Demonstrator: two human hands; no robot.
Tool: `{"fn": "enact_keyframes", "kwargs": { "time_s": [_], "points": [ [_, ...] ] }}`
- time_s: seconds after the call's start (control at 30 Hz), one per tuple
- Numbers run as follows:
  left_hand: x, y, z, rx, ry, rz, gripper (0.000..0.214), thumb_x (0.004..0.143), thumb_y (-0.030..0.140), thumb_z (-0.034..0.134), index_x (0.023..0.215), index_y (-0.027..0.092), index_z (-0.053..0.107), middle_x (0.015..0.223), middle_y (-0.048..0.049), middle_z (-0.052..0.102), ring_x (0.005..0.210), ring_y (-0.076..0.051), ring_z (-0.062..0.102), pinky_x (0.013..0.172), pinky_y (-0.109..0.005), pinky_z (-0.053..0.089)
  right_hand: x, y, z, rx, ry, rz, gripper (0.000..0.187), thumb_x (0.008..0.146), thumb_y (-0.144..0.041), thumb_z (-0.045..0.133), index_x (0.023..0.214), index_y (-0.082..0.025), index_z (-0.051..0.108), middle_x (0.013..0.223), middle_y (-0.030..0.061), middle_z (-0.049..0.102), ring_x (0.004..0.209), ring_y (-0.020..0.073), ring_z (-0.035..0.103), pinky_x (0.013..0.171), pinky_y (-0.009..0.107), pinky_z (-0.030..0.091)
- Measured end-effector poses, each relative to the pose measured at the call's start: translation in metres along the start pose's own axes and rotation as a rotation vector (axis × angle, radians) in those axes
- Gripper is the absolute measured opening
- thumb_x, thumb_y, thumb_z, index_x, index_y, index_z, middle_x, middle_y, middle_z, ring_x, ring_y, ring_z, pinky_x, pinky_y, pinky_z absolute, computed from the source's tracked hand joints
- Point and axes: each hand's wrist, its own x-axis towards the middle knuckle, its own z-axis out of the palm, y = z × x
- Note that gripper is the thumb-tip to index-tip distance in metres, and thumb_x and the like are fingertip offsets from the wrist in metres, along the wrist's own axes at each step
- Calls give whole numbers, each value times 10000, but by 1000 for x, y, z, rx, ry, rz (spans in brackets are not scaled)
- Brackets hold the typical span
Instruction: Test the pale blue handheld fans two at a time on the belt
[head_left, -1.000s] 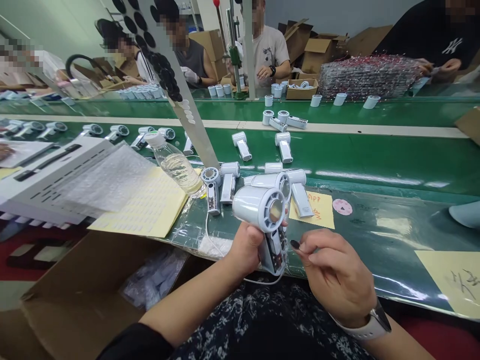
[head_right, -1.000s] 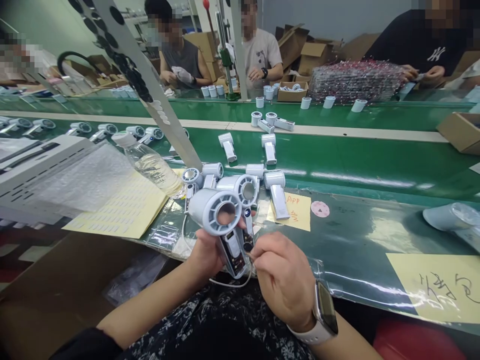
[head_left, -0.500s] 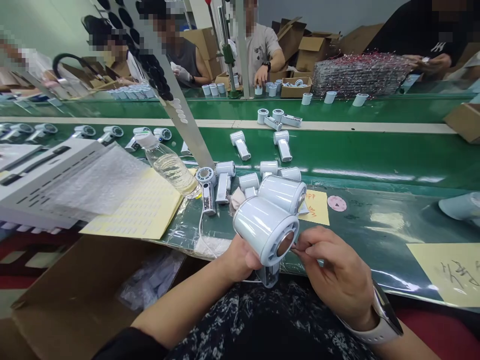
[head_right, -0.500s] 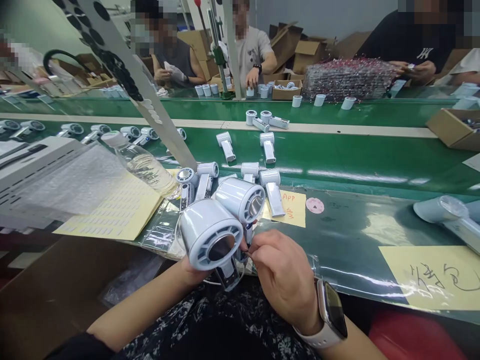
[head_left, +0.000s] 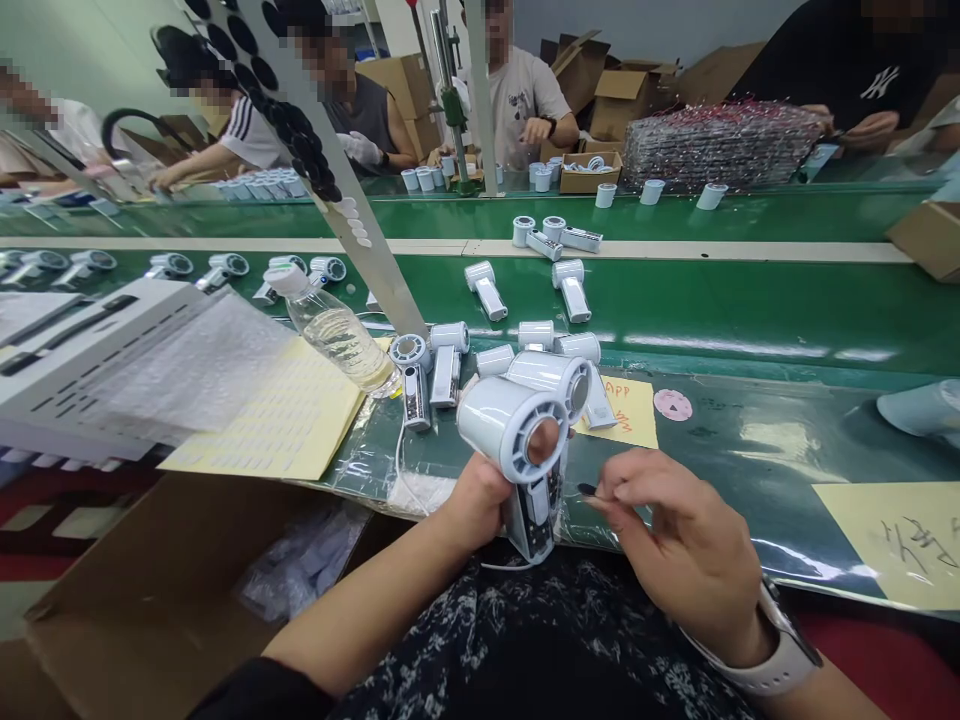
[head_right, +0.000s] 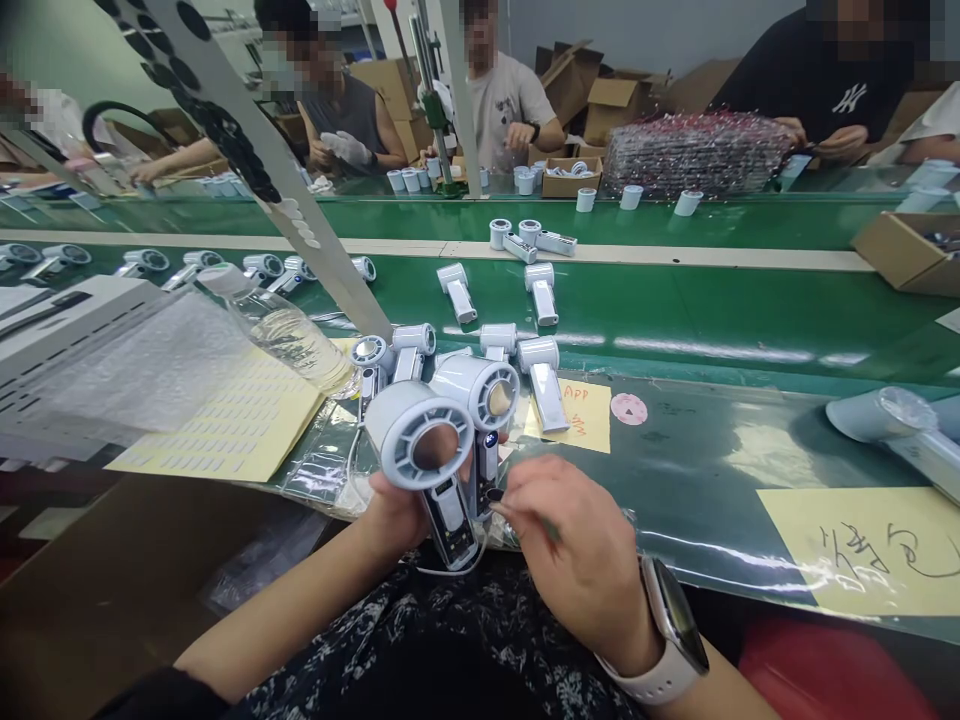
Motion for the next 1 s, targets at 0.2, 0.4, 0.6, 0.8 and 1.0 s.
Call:
{"fn": "enact_keyframes", "kwargs": {
  "time_s": [0.2, 0.4, 0.6, 0.8, 1.0],
  "points": [
    [1, -5, 12, -61, -25, -187, 764, 642, 914, 509, 731, 167, 638, 565, -39, 608, 570, -210, 628, 621, -360, 553, 12, 0, 15, 627, 26, 708, 315, 744, -173, 799, 865, -237, 515, 710, -49, 636, 545, 100, 608, 451, 190, 508],
    [-1, -13, 13, -29, -80, -265, 845, 641, 960, 414, 642, 144, 635, 523, -71, 615, 521, -197, 623, 531, -308, 520, 19, 2, 21, 717, 28, 824, 381, 703, -228, 853, 826, -225, 493, 654, -67, 637, 473, 83, 588, 398, 165, 475],
    [1, -15, 12, -35, -63, -238, 832, 659, 949, 414, 668, 149, 642, 529, -61, 613, 502, -177, 597, 541, -302, 507, 20, 1, 20, 713, 35, 814, 378, 695, -234, 861, 806, -220, 500, 638, -67, 640, 483, 81, 585, 406, 163, 482],
    [0, -17, 9, -46, -70, -244, 808, 678, 931, 427, 721, 155, 647, 578, -70, 625, 524, -192, 596, 559, -336, 500, 18, 2, 21, 667, 26, 802, 364, 705, -238, 851, 812, -226, 503, 635, -66, 633, 491, 91, 582, 416, 182, 491],
    [-1, -17, 9, -37, -61, -223, 810, 687, 924, 434, 702, 143, 650, 565, -70, 621, 518, -186, 599, 551, -322, 501, 17, 3, 23, 704, 50, 829, 368, 695, -249, 864, 813, -220, 517, 648, -65, 637, 485, 82, 572, 423, 182, 485]
  ]
}}
